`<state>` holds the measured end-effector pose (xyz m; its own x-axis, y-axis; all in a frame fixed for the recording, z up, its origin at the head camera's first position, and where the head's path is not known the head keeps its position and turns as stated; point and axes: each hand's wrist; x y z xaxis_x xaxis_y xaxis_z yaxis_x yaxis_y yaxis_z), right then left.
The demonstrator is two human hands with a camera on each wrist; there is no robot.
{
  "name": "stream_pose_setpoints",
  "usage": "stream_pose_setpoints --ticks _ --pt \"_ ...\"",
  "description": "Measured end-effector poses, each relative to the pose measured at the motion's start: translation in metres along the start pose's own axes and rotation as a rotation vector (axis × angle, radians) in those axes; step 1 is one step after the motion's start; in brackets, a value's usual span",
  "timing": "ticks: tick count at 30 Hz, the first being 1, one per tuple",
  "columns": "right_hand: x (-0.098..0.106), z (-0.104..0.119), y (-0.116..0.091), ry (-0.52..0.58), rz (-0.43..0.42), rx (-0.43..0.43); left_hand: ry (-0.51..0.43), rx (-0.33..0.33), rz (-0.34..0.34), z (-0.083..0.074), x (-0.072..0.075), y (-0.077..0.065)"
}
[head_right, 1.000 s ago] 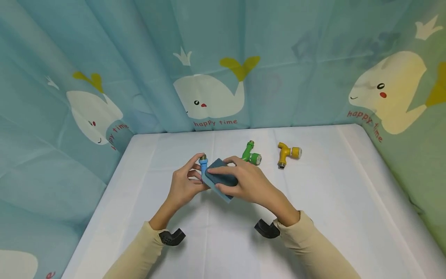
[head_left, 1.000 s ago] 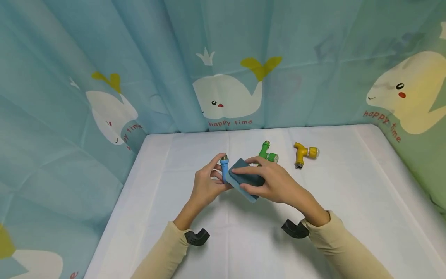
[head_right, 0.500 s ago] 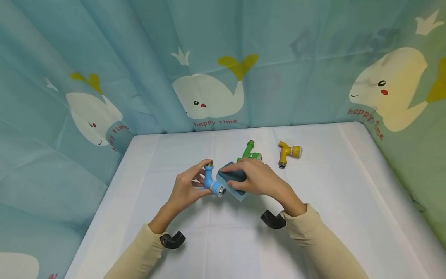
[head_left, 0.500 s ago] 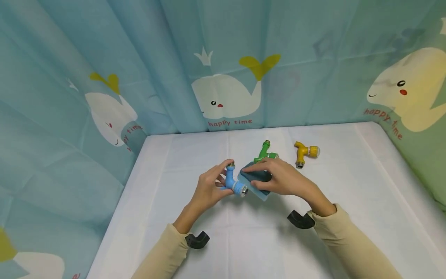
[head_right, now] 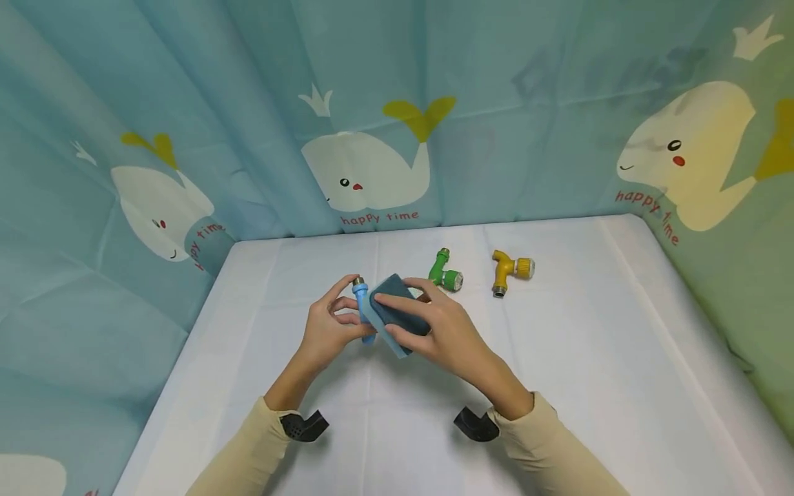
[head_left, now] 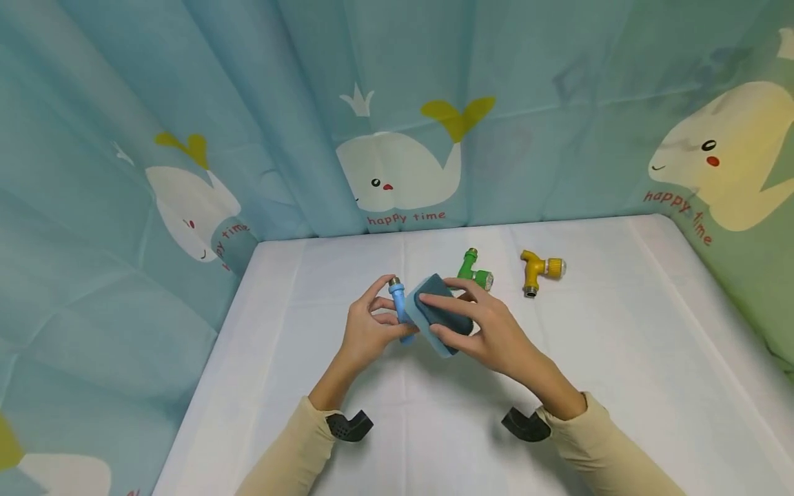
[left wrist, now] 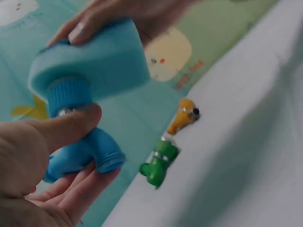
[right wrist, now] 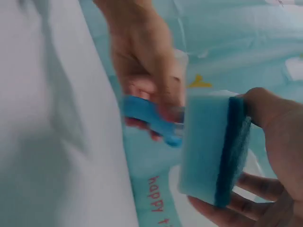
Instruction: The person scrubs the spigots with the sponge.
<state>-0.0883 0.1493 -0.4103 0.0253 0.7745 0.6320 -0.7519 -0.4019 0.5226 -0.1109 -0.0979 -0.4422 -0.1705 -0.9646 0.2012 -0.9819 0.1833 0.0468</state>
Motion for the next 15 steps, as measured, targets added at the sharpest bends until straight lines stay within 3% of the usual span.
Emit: stream_pose_setpoints --ticks 5,10,15 --pt "-0.0027 -0.0031 -0.0008 -0.085 -0.081 0.013 -0.046 0.032 -0.018 -0.0024 -0.0009 -0.0001" --pt "-0.0047 0.0014 -0.0003 -0.04 -0.076 0.099 -0.018 0.006 -0.019 -0.0063 -0.0021 0.0013" --pt "-0.0015 -0.0045 -0.0004 -0.097 -0.084 0.04 -0.007 0.019 -0.036 -0.0057 -0.0025 0.0006"
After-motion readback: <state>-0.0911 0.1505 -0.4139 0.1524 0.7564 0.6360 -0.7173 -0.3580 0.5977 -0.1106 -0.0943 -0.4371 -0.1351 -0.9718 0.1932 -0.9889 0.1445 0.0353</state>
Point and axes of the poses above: each hand's wrist, its own y-axis towards the middle knuckle, its own x-axis out of the back of the hand, z = x × y, and after that the axes turned 1 degree about x, right-handed
